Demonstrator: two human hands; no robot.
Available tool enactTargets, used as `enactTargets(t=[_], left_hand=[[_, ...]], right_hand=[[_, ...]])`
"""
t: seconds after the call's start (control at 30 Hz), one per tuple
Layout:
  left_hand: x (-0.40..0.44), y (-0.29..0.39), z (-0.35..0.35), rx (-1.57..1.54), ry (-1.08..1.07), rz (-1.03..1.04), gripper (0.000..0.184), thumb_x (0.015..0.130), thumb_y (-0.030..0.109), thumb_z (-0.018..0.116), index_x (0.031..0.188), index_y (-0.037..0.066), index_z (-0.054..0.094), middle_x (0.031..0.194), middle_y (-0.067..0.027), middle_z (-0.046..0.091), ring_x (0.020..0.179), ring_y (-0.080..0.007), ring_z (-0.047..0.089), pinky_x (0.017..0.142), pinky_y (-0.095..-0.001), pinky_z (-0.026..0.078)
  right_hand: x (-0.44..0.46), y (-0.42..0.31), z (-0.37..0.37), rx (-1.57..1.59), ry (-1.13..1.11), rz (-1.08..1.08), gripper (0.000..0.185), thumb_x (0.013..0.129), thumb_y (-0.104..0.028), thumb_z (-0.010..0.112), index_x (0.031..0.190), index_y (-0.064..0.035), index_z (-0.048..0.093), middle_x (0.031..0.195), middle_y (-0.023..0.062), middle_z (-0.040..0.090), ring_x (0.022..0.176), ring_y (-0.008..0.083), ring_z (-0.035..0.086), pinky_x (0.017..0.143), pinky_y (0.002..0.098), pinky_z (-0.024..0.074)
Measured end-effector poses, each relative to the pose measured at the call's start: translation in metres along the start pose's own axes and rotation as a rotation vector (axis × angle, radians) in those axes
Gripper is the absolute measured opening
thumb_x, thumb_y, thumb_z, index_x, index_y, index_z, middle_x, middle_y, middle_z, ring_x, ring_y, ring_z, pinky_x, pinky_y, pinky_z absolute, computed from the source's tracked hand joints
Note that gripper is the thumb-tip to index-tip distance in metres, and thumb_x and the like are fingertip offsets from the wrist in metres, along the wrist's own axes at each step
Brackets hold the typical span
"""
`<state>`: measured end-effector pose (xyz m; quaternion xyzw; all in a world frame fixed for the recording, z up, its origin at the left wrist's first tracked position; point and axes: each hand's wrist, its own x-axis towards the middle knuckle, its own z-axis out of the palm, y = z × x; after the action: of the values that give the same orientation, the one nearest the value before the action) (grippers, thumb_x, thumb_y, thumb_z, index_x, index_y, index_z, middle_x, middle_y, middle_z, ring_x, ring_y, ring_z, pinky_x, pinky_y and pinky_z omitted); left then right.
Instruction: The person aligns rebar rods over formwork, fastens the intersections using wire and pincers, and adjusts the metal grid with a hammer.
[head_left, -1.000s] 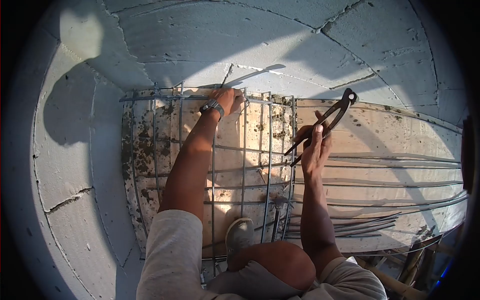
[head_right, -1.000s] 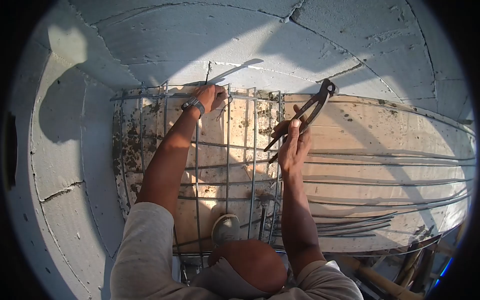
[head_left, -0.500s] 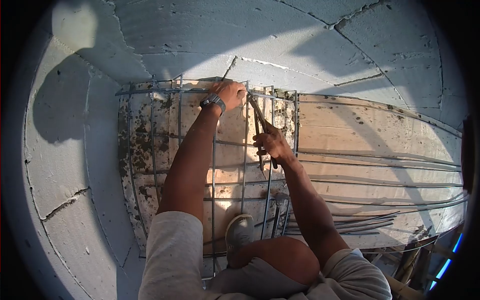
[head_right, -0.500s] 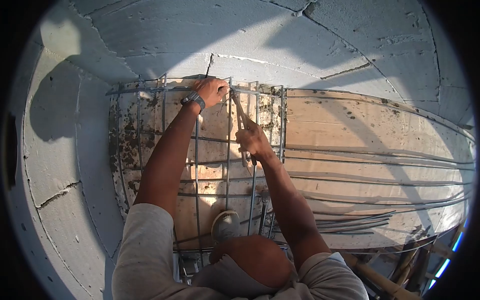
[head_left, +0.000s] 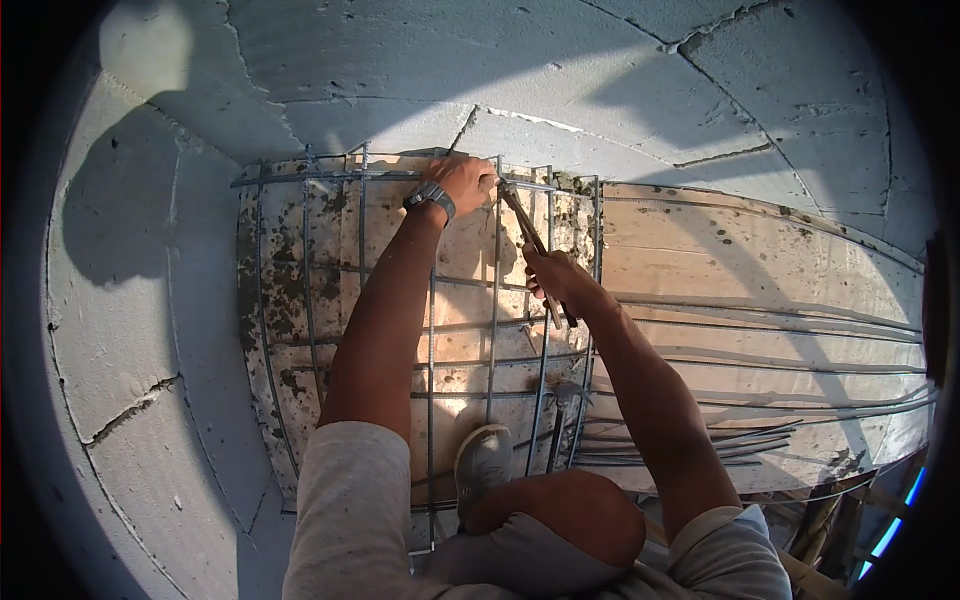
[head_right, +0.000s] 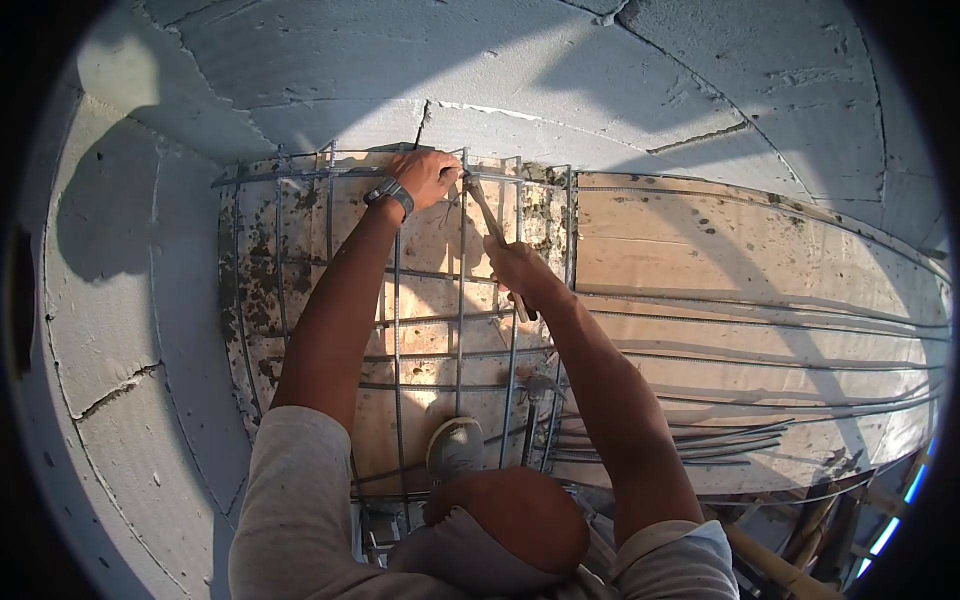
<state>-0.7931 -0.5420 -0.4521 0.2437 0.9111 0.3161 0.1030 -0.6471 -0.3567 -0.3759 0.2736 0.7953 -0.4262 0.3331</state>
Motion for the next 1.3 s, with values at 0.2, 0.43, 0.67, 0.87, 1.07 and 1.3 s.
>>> enactTargets(t=[0.2, 0.43, 0.67, 0.87, 1.07, 1.3], left_hand=[[0.002, 0.004, -0.005, 0.067, -0.082, -0.043, 0.027, 0.094, 0.035, 0.064, 0.112, 0.018, 0.075, 0.101, -0.0116, 0.075, 0.094, -0.0329, 0.071, 0.086, -0.0448, 0.055], [0.001, 0.002, -0.004, -0.029, -0.024, 0.022, 0.024, 0.095, 0.034, 0.062, 0.108, 0.018, 0.074, 0.098, -0.0113, 0.075, 0.090, -0.0330, 0.071, 0.080, -0.0451, 0.054], [0.001, -0.001, 0.000, -0.015, -0.019, 0.015, 0.025, 0.095, 0.035, 0.061, 0.110, 0.019, 0.074, 0.102, -0.0112, 0.075, 0.095, -0.0330, 0.071, 0.084, -0.0468, 0.053], [-0.002, 0.003, -0.003, -0.042, -0.012, 0.011, 0.024, 0.095, 0.033, 0.062, 0.110, 0.018, 0.074, 0.102, -0.0114, 0.075, 0.095, -0.0328, 0.071, 0.085, -0.0463, 0.054], [0.000, 0.008, -0.008, -0.022, -0.059, -0.026, 0.024, 0.096, 0.033, 0.062, 0.110, 0.019, 0.075, 0.104, -0.0122, 0.075, 0.097, -0.0332, 0.070, 0.086, -0.0462, 0.054], [0.002, 0.005, -0.008, -0.006, -0.051, -0.030, 0.031, 0.098, 0.039, 0.060, 0.115, 0.018, 0.075, 0.112, -0.0107, 0.074, 0.103, -0.0318, 0.070, 0.091, -0.0461, 0.054]], right_hand=[[-0.012, -0.022, 0.029, 0.452, -0.148, 0.248, 0.032, 0.101, -0.032, 0.057, 0.079, -0.0101, 0.049, 0.062, -0.0006, 0.042, 0.051, 0.0141, 0.044, 0.047, 0.0358, 0.0405], [-0.012, -0.018, 0.053, 1.509, -0.744, 0.160, 0.033, 0.105, -0.043, 0.054, 0.090, -0.0131, 0.052, 0.071, -0.0055, 0.041, 0.060, 0.0100, 0.038, 0.059, 0.0271, 0.0366], [-0.017, 0.002, 0.064, 1.228, -0.500, -0.012, 0.063, 0.088, -0.065, 0.067, 0.110, -0.0065, 0.058, 0.082, -0.0023, 0.057, 0.070, 0.0120, 0.058, 0.069, 0.0307, 0.0529], [-0.038, 0.015, -0.002, -0.135, 0.078, -0.417, 0.069, 0.077, -0.034, 0.087, 0.117, 0.0062, 0.049, 0.088, 0.0174, 0.066, 0.078, 0.0304, 0.068, 0.067, 0.0404, 0.0549], [-0.054, -0.011, -0.043, -0.957, 0.550, -0.583, 0.052, 0.089, -0.033, 0.066, 0.123, 0.0036, 0.052, 0.101, 0.0230, 0.064, 0.087, 0.0423, 0.068, 0.076, 0.0509, 0.0550], [-0.031, 0.002, -0.042, -1.127, 0.457, -0.383, 0.055, 0.103, -0.048, 0.050, 0.122, 0.0042, 0.053, 0.107, 0.0219, 0.063, 0.093, 0.0398, 0.068, 0.079, 0.0520, 0.0542]])
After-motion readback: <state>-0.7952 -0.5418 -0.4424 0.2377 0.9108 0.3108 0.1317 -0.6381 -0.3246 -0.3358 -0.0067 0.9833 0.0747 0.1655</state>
